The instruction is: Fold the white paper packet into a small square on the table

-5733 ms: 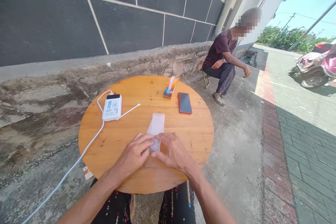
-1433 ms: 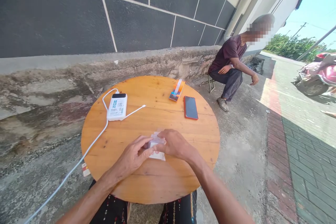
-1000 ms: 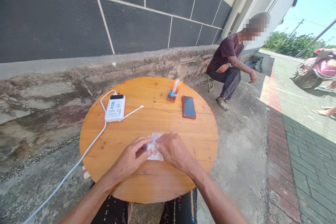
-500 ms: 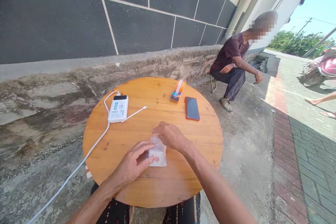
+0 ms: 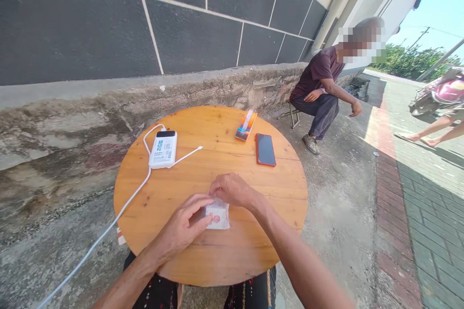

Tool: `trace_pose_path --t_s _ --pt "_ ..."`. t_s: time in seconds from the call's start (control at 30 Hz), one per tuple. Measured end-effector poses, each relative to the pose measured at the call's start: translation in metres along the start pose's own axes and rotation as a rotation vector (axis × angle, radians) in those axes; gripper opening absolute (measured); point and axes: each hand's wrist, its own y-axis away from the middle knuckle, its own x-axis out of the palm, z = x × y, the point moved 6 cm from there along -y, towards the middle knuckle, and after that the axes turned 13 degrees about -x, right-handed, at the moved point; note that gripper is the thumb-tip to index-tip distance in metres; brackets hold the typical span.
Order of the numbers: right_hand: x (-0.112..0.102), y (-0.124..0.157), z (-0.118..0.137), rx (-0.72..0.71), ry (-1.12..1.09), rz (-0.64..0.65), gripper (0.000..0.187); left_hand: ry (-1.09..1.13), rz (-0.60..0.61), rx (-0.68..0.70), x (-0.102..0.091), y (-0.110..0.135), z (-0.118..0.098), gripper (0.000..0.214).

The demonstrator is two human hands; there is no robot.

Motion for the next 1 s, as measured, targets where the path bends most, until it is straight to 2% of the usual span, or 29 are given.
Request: trace_pose_path --t_s 0.2,0.37,0.47,0.6,0.7,0.8,1.0 --pt "-0.003 0.009 0.000 0.084 -0.127 -0.017 0.030 0.004 0.013 -0.041 0.000 0.000 -0.001 0.029" --pt "-0.004 0.018 0.005 0.061 -0.142 -0.047 0.026 -0.025 0.028 -0.059 -0.001 -0.006 -0.002 0.029" --pt "-0.004 0.030 0.003 0.099 -0.197 -0.166 0.027 -0.055 0.044 -0.094 -0.003 -0.010 -0.003 0.028" --pt "-0.007 0.064 0.006 0.199 -0.136 -0.371 0.027 -0.082 0.053 -0.119 -0.004 -0.013 -0.004 0.026" --pt "0.004 0.080 0.021 0.175 -0.092 -0.363 0.040 -0.070 0.046 -0.105 -0.004 -0.013 -0.007 0.026" --pt "0.018 0.082 0.030 0.182 -0.031 -0.382 0.052 -0.071 0.037 -0.107 -0.005 -0.013 -0.008 0.027" --pt "0.033 0.079 0.018 0.255 -0.087 -0.442 0.049 -0.139 0.062 -0.153 -0.003 -0.018 -0.012 0.025"
